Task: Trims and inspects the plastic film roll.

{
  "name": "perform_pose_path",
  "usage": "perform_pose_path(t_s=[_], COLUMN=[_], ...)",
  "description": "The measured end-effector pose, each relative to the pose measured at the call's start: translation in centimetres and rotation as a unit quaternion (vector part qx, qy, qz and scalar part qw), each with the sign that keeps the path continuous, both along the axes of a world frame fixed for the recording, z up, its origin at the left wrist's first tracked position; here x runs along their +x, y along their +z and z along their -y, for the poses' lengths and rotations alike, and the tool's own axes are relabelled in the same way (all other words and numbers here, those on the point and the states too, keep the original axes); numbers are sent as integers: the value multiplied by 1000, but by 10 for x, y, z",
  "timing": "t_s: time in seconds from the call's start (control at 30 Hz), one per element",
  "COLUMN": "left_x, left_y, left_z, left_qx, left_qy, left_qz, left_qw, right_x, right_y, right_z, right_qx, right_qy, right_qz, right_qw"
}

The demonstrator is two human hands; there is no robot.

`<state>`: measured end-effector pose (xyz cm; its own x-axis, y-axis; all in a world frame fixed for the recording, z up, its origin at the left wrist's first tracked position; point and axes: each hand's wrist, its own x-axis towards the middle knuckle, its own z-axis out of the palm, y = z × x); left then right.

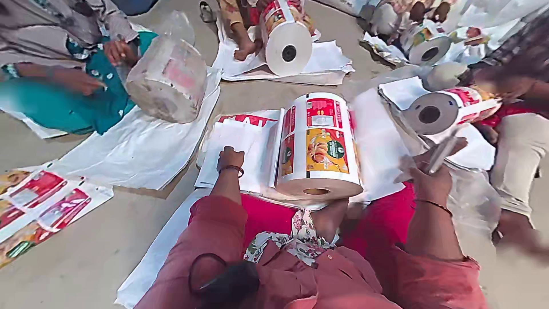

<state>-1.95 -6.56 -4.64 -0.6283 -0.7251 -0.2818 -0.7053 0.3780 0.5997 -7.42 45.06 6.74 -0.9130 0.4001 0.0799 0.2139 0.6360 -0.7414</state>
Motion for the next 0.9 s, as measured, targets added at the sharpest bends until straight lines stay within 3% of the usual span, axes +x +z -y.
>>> perform_pose_path(t_s=[0.1, 0.23, 0.33, 0.43, 0.53, 0.63, 0.67, 0.77, 0.9], left_x=[-8, -20, -21, -19, -19, -13, -13, -13, -9], left_y=[-26, -32, -37, -36, -29, -21, -23, -29, -26], left_z=[5, -14, -25, -30, -34, -35, -36, -46, -59], left_qx=[-14, -71, -98, -78, -58, -37, -42, -67, -60], left_qy=[-20, -75, -86, -63, -65, -56, -56, -105, -158], left_qz=[125, 160, 190, 217, 243, 217, 197, 221, 290], left_qw=[992, 982, 973, 971, 966, 974, 978, 967, 942], right_x=[-14, -20, -30, -31, -22, -16, -14, -19, -30], right_y=[-36, -94, -92, -85, -84, -126, -135, -156, -164], right_z=[-45, -86, -84, -65, -28, 16, 25, 30, 23], right_qx=[102, 187, 227, 248, 162, -124, -147, -76, -85], right_qy=[-65, -89, -88, -55, 97, 191, 188, 173, 119], right_qz=[56, 173, 204, 122, 51, 112, 151, 235, 248], right_qw=[991, 963, 948, 959, 981, 967, 959, 954, 958])
